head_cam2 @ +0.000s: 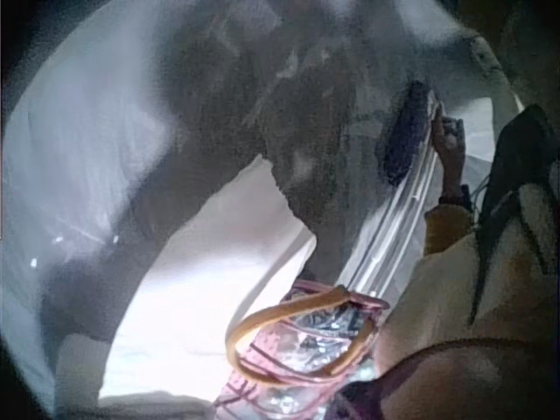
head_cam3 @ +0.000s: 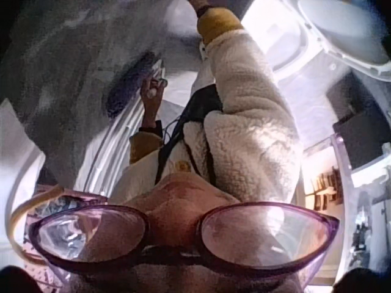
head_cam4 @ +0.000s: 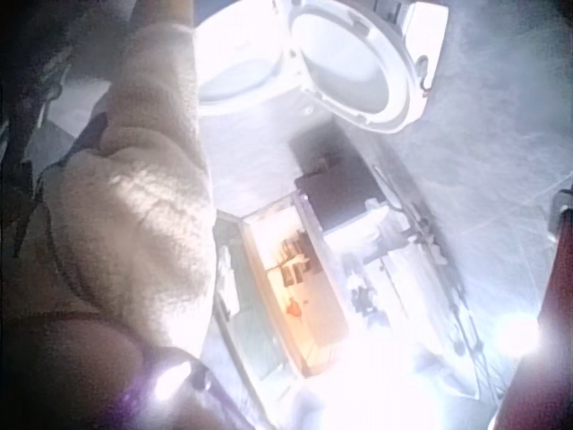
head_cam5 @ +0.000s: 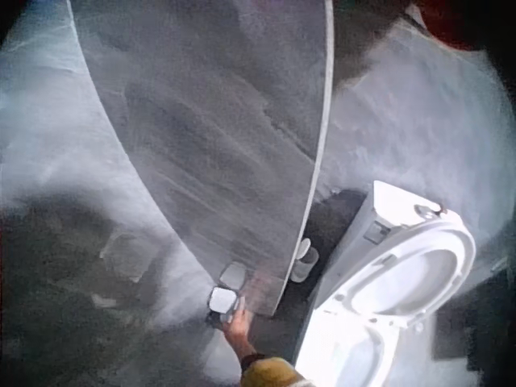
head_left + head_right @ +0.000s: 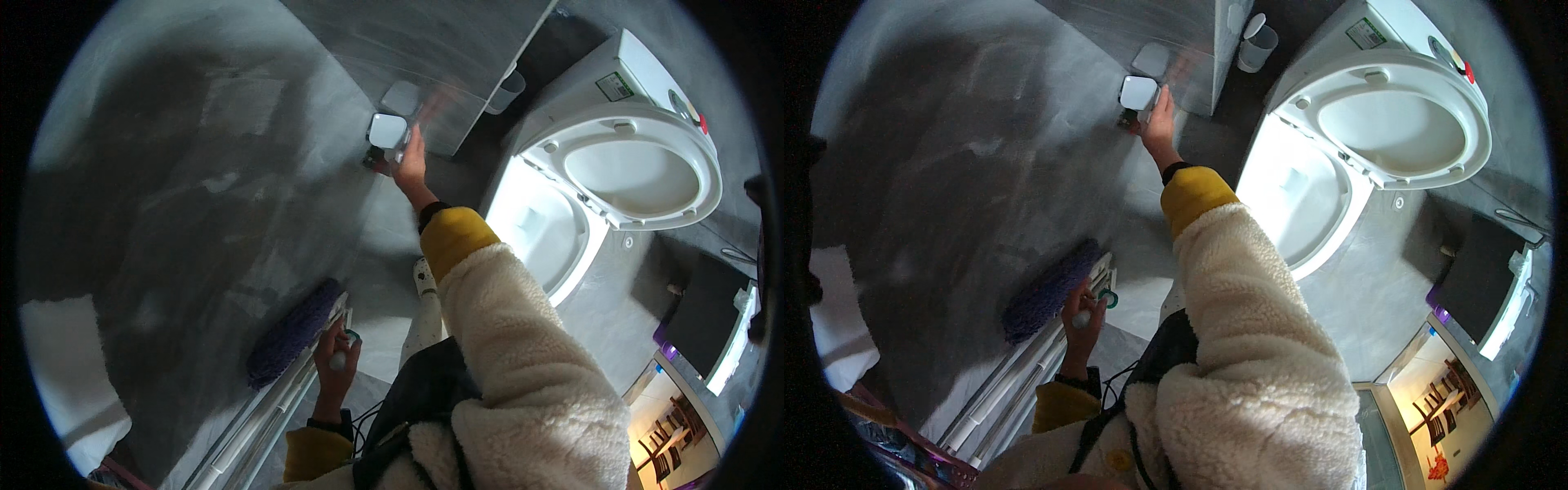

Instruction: The person installs a white wall-mounted toilet brush holder and a matching toilet paper dispenser next to a toilet in a bathroom. They place the units against the wall, align them, and secure them, then wash their hands at the sink and exit the room.

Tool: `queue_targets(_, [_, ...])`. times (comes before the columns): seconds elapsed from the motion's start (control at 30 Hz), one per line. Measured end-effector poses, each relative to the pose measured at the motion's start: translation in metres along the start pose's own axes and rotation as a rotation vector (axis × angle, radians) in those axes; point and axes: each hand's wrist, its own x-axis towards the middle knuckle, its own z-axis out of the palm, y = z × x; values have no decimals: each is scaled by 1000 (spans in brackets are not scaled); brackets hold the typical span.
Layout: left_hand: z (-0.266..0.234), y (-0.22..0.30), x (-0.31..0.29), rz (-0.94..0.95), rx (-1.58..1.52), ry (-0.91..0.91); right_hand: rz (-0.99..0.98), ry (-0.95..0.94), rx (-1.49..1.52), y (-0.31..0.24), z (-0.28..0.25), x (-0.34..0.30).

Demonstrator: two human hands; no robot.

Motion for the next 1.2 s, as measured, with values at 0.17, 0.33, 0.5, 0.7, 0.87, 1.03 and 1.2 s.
queue_targets(0.17, [7,6,9,14,39,-66,485,-243,145,32,16,-23])
queue_targets(0.33, [15,12,10,-4,10,-71,465,-55,259,18,26,-12])
queue_targets(0.5, [20,3,10,7,15,-89,436,15,276,-1,31,2])
queue_targets(0.7, [25,2,8,-36,4,-95,517,-57,191,11,50,10])
queue_targets(0.87, [30,8,10,52,51,-92,506,-40,227,11,24,-6])
queue_targets(1.03, [33,11,12,42,6,-119,394,63,20,-33,4,-3])
queue_targets(1.2, [27,5,8,7,22,-73,408,-58,-256,-76,19,33])
